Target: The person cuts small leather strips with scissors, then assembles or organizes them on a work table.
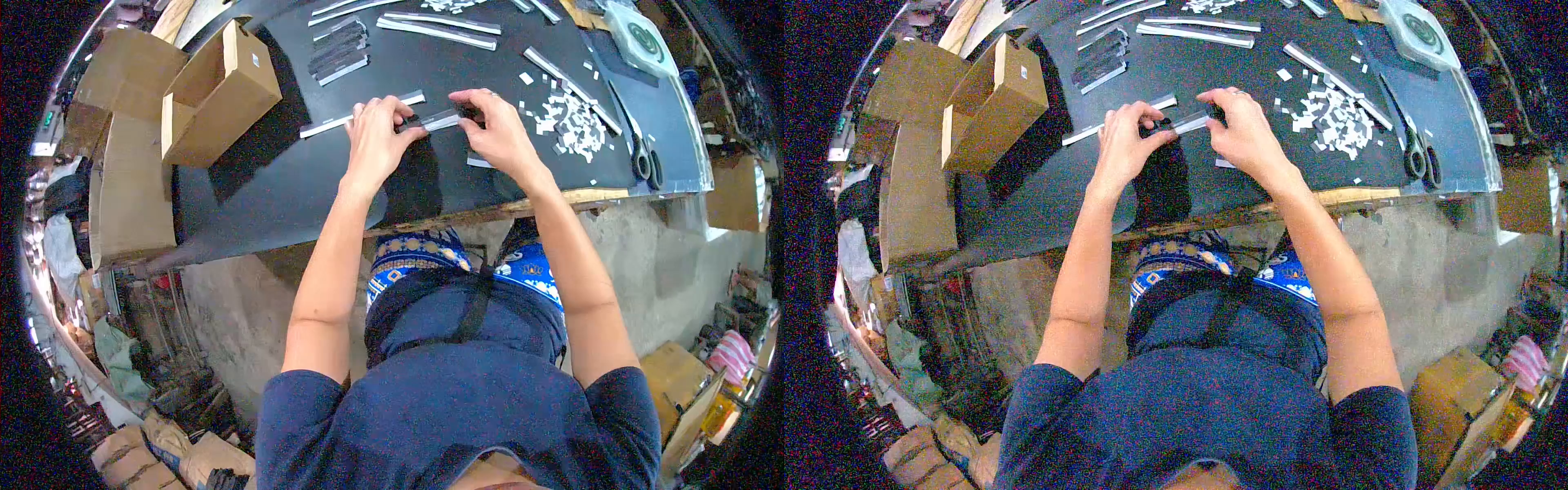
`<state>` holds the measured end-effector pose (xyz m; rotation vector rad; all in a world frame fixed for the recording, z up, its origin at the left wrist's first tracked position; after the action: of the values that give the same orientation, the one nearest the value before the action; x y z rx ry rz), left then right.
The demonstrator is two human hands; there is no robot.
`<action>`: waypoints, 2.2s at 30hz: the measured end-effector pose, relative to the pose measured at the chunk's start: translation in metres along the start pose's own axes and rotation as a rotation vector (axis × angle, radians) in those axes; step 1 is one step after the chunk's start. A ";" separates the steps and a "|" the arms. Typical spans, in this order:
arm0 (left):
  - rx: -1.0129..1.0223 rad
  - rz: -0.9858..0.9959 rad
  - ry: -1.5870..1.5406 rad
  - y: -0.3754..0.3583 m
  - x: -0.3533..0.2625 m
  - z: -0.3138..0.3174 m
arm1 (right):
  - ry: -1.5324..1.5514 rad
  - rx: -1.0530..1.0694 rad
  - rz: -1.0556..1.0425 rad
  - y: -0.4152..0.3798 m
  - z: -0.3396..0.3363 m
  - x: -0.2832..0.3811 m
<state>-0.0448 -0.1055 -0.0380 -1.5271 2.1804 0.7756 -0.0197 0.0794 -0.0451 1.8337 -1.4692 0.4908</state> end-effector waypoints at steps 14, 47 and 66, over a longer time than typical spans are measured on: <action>0.182 0.082 -0.220 0.006 0.002 0.011 | -0.254 0.223 -0.150 0.024 0.010 0.007; -0.201 0.061 -0.463 -0.041 -0.020 0.010 | 0.131 -0.177 0.007 -0.020 0.023 0.024; -0.289 0.054 -0.291 0.066 0.088 -0.054 | 0.112 -0.242 0.069 -0.070 -0.059 0.020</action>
<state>-0.1363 -0.1872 -0.0319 -1.3811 1.9648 1.2908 0.0607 0.1150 -0.0132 1.5466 -1.4519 0.4221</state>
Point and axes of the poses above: each hand's wrist, its own y-axis towards the middle knuckle, its own z-axis out of the palm, x = y × z, the point moved 4 cm from there along y, towards the middle knuckle, and after that the axes turned 7 degrees about -y, right-handed, at the moved point
